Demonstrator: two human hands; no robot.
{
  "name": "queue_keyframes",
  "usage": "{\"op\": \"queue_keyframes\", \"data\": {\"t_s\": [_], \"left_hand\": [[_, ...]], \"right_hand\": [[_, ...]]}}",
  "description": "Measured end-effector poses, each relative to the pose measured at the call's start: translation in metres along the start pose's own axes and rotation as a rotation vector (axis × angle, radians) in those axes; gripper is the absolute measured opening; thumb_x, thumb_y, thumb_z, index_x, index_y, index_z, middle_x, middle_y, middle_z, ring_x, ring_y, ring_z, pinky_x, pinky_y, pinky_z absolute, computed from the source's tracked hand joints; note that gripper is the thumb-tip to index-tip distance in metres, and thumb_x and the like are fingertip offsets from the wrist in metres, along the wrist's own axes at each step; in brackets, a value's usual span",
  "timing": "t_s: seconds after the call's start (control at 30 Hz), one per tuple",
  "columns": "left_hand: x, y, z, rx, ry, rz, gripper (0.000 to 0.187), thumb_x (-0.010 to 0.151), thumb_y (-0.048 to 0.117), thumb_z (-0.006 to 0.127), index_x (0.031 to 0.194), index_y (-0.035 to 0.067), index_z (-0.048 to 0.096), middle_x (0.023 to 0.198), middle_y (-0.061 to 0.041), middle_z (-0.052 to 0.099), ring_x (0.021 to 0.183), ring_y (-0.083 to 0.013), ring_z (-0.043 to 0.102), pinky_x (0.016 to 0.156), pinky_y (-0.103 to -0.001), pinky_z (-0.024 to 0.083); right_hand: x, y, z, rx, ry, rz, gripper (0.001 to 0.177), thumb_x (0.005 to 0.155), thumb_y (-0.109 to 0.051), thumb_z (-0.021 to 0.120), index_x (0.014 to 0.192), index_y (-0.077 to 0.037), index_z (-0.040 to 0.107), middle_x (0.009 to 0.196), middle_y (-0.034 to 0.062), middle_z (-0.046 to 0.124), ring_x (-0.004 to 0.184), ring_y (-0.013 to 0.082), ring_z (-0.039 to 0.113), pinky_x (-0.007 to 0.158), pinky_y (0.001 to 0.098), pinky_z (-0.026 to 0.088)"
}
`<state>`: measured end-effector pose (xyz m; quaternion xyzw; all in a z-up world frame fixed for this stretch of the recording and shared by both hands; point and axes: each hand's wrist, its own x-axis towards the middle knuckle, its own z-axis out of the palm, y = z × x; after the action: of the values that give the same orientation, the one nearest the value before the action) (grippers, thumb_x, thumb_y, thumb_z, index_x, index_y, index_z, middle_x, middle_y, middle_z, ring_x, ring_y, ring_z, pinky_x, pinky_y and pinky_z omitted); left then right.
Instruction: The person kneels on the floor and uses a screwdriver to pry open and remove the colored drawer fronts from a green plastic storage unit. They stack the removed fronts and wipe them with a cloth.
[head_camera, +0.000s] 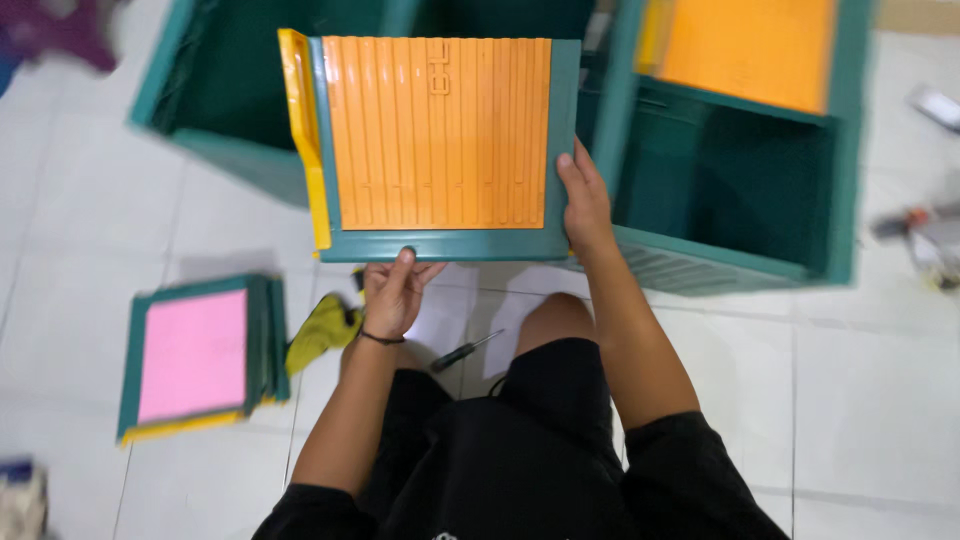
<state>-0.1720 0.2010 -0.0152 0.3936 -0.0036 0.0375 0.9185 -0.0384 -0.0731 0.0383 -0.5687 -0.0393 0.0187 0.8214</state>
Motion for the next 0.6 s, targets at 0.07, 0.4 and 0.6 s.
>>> {"op": "queue_keyframes", "data": {"t_s": [0.07, 0.4, 0.6], "left_hand": [[-0.017, 0.013, -0.019, -0.012, 0.087, 0.038, 0.020, 0.106, 0.016, 0.063, 0.115, -0.002, 0.068, 0.118, -0.018, 0.073, 0.113, -0.0349, 0.072, 0.105, -0.057, 0.057], [-0.122, 0.076, -0.122, -0.144, 0.481, 0.407, 0.026, 0.106, 0.015, 0.063, 0.128, 0.000, 0.063, 0.127, -0.018, 0.070, 0.118, -0.0343, 0.068, 0.107, -0.054, 0.053], [-0.182, 0.089, -0.183, -0.179, 0.784, 0.595, 0.026, 0.102, 0.013, 0.064, 0.127, 0.004, 0.061, 0.127, -0.014, 0.069, 0.118, -0.0338, 0.068, 0.111, -0.055, 0.052]], "right_hand": [[0.000, 0.018, 0.030, -0.037, -0.102, -0.009, 0.058, 0.106, -0.026, 0.057, 0.154, 0.004, 0.043, 0.148, 0.0138, 0.057, 0.133, 0.0185, 0.054, 0.114, 0.0303, 0.041], [-0.053, 0.095, 0.194, -0.167, -0.466, 0.212, 0.051, 0.103, -0.013, 0.061, 0.151, 0.000, 0.049, 0.134, 0.0070, 0.066, 0.102, 0.0104, 0.068, 0.076, 0.0258, 0.058], [-0.092, 0.207, 0.311, -0.095, -0.488, 0.355, 0.042, 0.105, -0.012, 0.060, 0.144, 0.001, 0.054, 0.112, 0.0102, 0.066, 0.094, 0.0154, 0.071, 0.080, 0.0321, 0.064]]}}
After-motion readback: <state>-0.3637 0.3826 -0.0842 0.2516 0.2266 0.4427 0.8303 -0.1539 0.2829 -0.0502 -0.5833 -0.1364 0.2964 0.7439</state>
